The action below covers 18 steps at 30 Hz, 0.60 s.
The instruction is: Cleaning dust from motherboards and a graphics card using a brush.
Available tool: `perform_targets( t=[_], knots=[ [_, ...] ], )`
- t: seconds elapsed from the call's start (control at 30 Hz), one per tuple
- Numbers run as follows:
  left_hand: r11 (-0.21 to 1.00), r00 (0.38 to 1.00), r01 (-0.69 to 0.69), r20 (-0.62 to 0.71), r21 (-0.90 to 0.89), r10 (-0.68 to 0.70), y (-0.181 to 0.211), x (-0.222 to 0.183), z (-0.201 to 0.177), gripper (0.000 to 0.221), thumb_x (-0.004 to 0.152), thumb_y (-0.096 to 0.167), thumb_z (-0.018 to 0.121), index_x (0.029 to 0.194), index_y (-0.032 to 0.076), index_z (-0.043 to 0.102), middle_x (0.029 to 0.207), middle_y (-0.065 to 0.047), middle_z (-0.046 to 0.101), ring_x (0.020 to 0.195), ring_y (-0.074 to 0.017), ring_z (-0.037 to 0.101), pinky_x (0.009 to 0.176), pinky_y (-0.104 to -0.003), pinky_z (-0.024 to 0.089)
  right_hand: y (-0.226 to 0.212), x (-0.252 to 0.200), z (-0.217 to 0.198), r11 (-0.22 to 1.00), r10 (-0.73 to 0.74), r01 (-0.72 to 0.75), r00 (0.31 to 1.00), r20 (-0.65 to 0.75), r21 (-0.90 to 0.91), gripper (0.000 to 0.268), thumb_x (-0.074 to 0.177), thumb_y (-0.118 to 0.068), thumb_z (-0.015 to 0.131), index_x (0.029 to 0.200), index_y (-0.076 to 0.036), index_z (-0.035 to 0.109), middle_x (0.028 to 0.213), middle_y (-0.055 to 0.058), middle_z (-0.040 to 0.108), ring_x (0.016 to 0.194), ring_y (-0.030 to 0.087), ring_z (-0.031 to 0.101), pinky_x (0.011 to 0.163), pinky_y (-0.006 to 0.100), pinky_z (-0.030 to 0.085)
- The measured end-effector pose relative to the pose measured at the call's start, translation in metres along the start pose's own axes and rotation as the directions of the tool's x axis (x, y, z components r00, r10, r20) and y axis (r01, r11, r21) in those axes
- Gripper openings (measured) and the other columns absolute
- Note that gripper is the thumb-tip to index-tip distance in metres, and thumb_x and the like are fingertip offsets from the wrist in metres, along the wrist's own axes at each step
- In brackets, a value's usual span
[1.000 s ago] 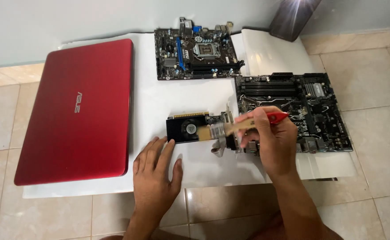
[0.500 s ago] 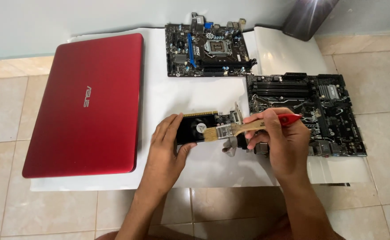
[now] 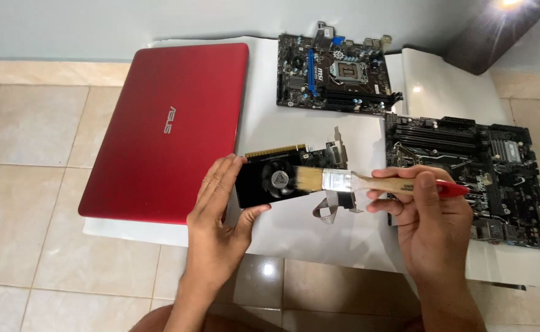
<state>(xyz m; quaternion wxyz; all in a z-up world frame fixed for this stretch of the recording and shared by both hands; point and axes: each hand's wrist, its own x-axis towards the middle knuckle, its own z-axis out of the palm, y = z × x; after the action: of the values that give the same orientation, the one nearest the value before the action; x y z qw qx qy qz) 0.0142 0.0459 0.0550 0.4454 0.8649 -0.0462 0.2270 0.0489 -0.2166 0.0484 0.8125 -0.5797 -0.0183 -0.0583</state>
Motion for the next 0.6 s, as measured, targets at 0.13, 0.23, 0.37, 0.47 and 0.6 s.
perform_targets(
  t=[0.13, 0.23, 0.37, 0.47, 0.6],
  knots=[
    [0.999, 0.999, -0.041, -0.012, -0.025, 0.041, -0.003, 0.001, 0.009, 0.072, 0.074, 0.008, 0.086, 0.139, -0.003, 0.055, 0.145, -0.020, 0.060, 0.141, -0.0353, 0.053, 0.120, -0.044, 0.044, -0.004, 0.000, -0.006, 0.999, -0.009, 0.008, 0.999, 0.033, 0.038, 0.016, 0.110, -0.012, 0.050, 0.105, 0.001, 0.057, 0.096, 0.022, 0.073, 0.059, 0.015, 0.065, 0.052, 0.025, 0.056],
    [0.996, 0.996, -0.028, 0.080, -0.082, 0.035, -0.003, 0.001, 0.026, 0.071, 0.076, 0.005, 0.083, 0.140, -0.002, 0.054, 0.146, -0.021, 0.059, 0.143, -0.0378, 0.051, 0.119, -0.048, 0.044, -0.020, 0.001, -0.012, 0.999, -0.037, 0.037, 0.996, -0.080, -0.007, 0.017, 0.110, -0.018, 0.052, 0.101, -0.006, 0.060, 0.098, 0.018, 0.072, 0.060, 0.014, 0.060, 0.053, 0.025, 0.053],
    [0.996, 0.985, -0.036, 0.167, -0.085, 0.050, -0.007, 0.004, 0.046, 0.071, 0.077, 0.011, 0.082, 0.141, -0.002, 0.054, 0.145, -0.023, 0.059, 0.142, -0.0373, 0.051, 0.116, -0.046, 0.045, -0.028, 0.007, -0.017, 0.991, -0.069, 0.044, 0.980, -0.189, -0.130, 0.014, 0.109, -0.016, 0.054, 0.103, -0.005, 0.059, 0.099, 0.016, 0.072, 0.064, 0.016, 0.063, 0.051, 0.023, 0.053],
    [0.996, 0.979, -0.009, 0.202, -0.092, 0.028, -0.011, 0.006, 0.056, 0.071, 0.078, 0.016, 0.082, 0.140, -0.002, 0.055, 0.144, -0.023, 0.060, 0.141, -0.0364, 0.052, 0.115, -0.045, 0.044, -0.026, 0.010, -0.016, 0.985, -0.046, 0.006, 0.973, -0.225, -0.175, 0.011, 0.107, -0.013, 0.053, 0.104, -0.003, 0.057, 0.101, 0.018, 0.072, 0.069, 0.018, 0.064, 0.051, 0.024, 0.053],
    [0.994, 0.975, 0.008, 0.222, -0.111, 0.017, -0.015, 0.010, 0.063, 0.069, 0.078, 0.016, 0.082, 0.138, -0.004, 0.055, 0.144, -0.025, 0.058, 0.137, -0.0368, 0.056, 0.112, -0.044, 0.050, -0.017, 0.014, -0.017, 0.977, -0.042, -0.003, 0.978, -0.205, -0.215, 0.017, 0.104, -0.018, 0.057, 0.108, -0.001, 0.057, 0.106, 0.019, 0.072, 0.074, 0.020, 0.068, 0.056, 0.025, 0.059]
  ],
)
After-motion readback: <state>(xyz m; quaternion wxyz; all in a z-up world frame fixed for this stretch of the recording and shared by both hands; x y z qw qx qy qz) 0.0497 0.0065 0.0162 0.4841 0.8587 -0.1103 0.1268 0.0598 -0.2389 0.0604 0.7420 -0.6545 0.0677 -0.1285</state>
